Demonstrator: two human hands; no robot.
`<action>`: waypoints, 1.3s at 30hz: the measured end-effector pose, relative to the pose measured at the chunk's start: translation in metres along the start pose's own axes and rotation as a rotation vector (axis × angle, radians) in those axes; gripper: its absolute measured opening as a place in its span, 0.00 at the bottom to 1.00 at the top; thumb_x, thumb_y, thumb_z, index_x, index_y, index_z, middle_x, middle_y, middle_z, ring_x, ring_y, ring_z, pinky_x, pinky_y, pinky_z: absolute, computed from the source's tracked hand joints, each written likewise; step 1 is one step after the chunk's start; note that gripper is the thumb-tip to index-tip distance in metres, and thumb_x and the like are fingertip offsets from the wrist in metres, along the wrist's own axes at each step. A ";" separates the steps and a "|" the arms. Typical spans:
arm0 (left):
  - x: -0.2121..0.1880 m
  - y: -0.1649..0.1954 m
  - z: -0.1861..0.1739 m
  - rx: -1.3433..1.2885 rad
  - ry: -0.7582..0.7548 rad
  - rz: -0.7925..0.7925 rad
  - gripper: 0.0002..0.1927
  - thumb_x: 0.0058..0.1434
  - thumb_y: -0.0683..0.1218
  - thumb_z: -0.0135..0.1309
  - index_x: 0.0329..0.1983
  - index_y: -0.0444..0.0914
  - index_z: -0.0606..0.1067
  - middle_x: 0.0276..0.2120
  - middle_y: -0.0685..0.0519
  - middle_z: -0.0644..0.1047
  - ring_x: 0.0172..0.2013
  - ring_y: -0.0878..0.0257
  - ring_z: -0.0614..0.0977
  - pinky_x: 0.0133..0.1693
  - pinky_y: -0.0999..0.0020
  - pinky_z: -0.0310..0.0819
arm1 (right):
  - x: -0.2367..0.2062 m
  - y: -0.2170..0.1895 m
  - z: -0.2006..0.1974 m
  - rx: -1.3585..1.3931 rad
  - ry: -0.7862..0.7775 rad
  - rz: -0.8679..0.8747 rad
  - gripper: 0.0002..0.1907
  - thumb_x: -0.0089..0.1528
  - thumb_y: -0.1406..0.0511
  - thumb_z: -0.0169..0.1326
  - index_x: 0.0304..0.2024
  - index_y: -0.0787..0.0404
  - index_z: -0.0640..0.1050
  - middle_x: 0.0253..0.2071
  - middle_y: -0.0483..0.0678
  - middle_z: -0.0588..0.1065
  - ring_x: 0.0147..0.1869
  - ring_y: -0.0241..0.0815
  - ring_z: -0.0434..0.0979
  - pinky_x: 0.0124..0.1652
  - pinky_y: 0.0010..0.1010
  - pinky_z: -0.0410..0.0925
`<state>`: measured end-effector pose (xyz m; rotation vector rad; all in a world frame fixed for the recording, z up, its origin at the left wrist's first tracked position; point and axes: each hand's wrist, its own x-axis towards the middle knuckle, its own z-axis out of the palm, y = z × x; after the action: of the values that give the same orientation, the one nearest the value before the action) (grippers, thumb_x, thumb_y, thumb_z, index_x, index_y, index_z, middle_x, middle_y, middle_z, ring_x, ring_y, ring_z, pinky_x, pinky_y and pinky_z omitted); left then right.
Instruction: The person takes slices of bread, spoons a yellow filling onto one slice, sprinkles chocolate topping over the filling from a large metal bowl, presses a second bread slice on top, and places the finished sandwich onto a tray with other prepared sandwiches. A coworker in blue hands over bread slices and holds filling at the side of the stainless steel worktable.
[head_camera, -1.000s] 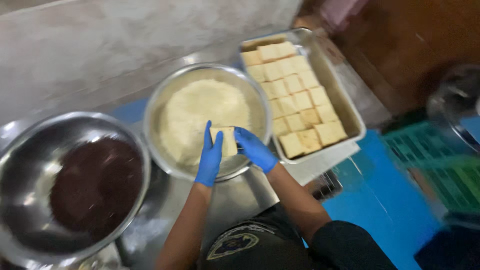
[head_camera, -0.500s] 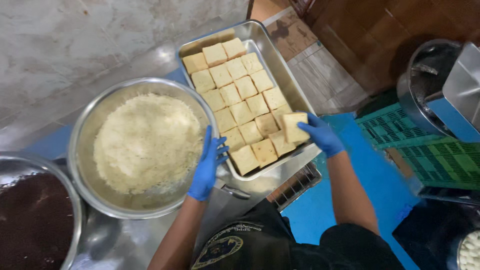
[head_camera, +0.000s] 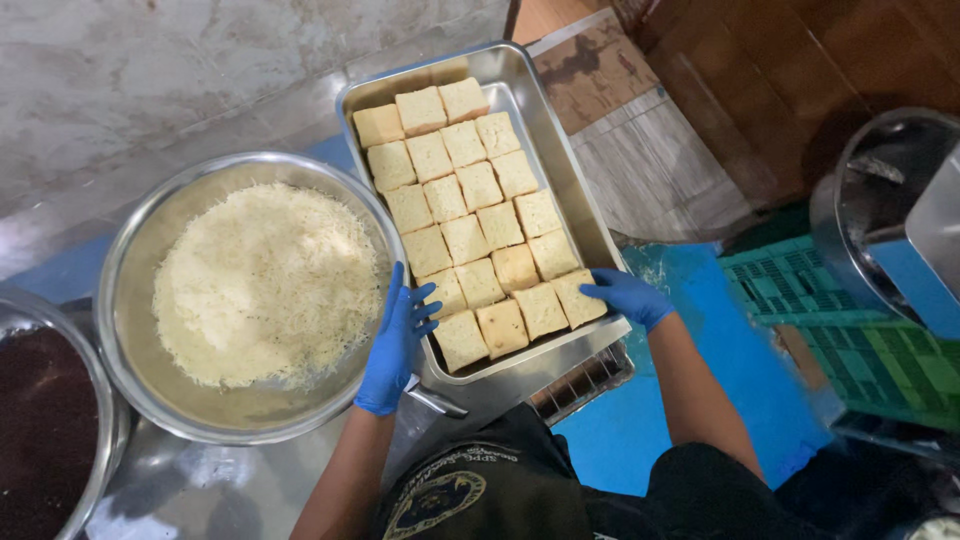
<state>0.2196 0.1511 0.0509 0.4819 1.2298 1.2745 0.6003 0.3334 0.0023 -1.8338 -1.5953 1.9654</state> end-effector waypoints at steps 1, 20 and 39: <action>0.001 -0.001 -0.001 -0.013 0.001 0.006 0.36 0.72 0.61 0.36 0.80 0.53 0.46 0.65 0.46 0.72 0.55 0.56 0.77 0.55 0.58 0.70 | 0.006 0.003 0.001 -0.011 -0.026 -0.012 0.29 0.61 0.53 0.59 0.60 0.60 0.77 0.47 0.48 0.81 0.42 0.37 0.81 0.37 0.32 0.76; -0.144 -0.007 -0.263 -0.452 0.515 0.364 0.33 0.71 0.64 0.37 0.76 0.46 0.60 0.61 0.44 0.76 0.52 0.54 0.80 0.55 0.59 0.70 | 0.016 -0.114 0.135 -0.258 0.285 -0.683 0.25 0.68 0.62 0.56 0.64 0.70 0.76 0.54 0.54 0.79 0.55 0.41 0.78 0.54 0.31 0.69; -0.382 -0.030 -0.523 -0.888 0.809 0.567 0.33 0.72 0.65 0.36 0.69 0.39 0.66 0.59 0.45 0.75 0.57 0.52 0.77 0.59 0.55 0.68 | -0.025 -0.194 0.661 -0.316 -0.174 -0.811 0.18 0.67 0.64 0.55 0.57 0.67 0.79 0.50 0.52 0.81 0.49 0.39 0.80 0.51 0.29 0.71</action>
<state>-0.1585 -0.3732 0.0040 -0.4233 1.0097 2.4668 0.0012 -0.0070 0.0081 -0.8117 -2.3002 1.5659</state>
